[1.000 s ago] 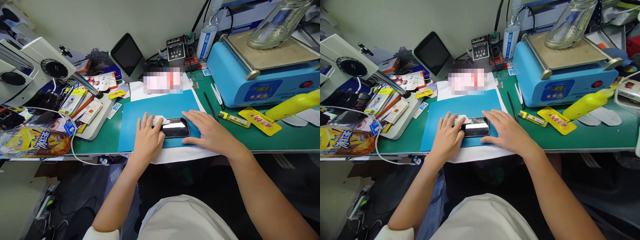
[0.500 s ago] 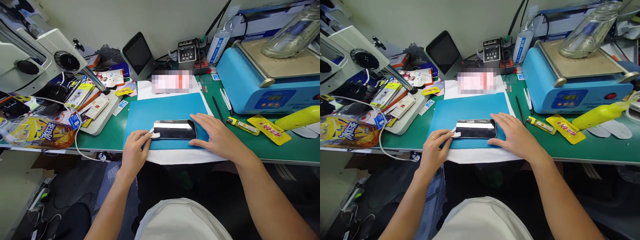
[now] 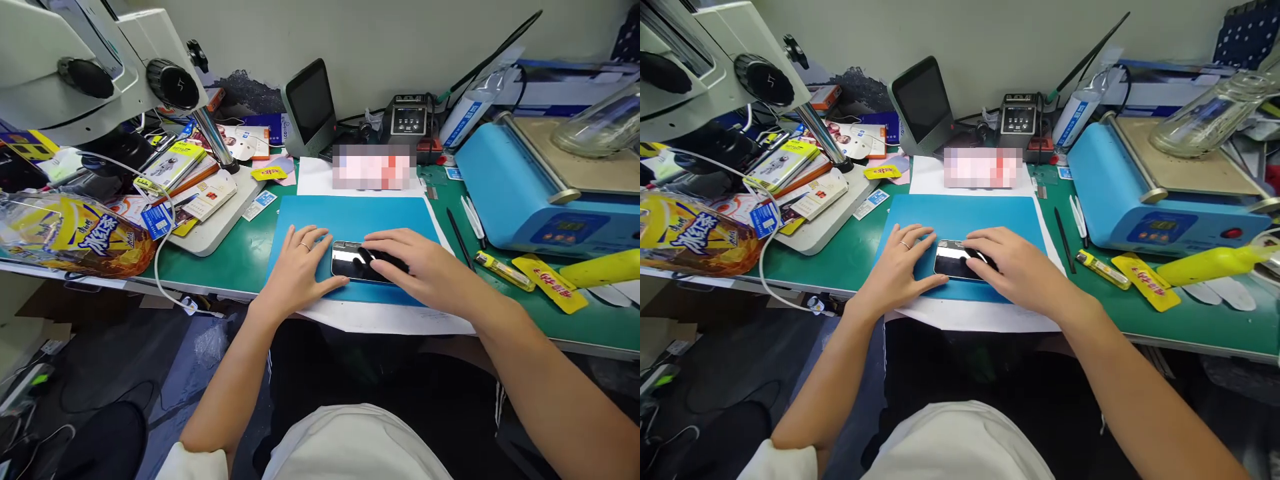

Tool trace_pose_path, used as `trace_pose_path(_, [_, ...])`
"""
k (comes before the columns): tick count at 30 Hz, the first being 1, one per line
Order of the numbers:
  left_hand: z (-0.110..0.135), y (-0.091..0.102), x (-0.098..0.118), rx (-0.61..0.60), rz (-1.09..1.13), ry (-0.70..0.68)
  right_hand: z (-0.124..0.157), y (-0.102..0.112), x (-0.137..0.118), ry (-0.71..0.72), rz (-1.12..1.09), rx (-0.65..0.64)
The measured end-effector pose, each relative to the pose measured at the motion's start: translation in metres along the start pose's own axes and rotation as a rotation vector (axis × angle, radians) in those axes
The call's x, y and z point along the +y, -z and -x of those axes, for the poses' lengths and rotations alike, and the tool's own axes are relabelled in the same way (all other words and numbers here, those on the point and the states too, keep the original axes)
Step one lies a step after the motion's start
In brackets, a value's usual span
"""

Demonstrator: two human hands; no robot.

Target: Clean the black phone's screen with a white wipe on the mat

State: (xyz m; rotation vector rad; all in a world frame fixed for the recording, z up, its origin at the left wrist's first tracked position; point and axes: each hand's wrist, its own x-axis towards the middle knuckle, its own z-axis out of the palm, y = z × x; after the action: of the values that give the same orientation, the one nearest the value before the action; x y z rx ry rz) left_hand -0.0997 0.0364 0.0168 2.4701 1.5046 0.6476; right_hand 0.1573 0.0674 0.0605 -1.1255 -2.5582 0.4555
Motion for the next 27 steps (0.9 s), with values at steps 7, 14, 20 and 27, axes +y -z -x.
trace_pose_path(7, [-0.002,-0.007,-0.002,-0.051,-0.006,0.061,-0.047,-0.02,-0.008,0.045,0.018,-0.14])
trace_pose_path(14, [0.0,-0.008,-0.002,-0.065,-0.008,0.069,-0.051,-0.023,-0.012,0.01,0.031,-0.168])
trace_pose_path(20, [0.0,-0.008,-0.002,-0.064,-0.007,0.072,-0.052,-0.024,-0.01,0.0,0.032,-0.182])
trace_pose_path(27, [0.0,-0.008,-0.003,-0.056,0.007,0.074,-0.061,-0.028,-0.01,0.022,0.025,-0.157])
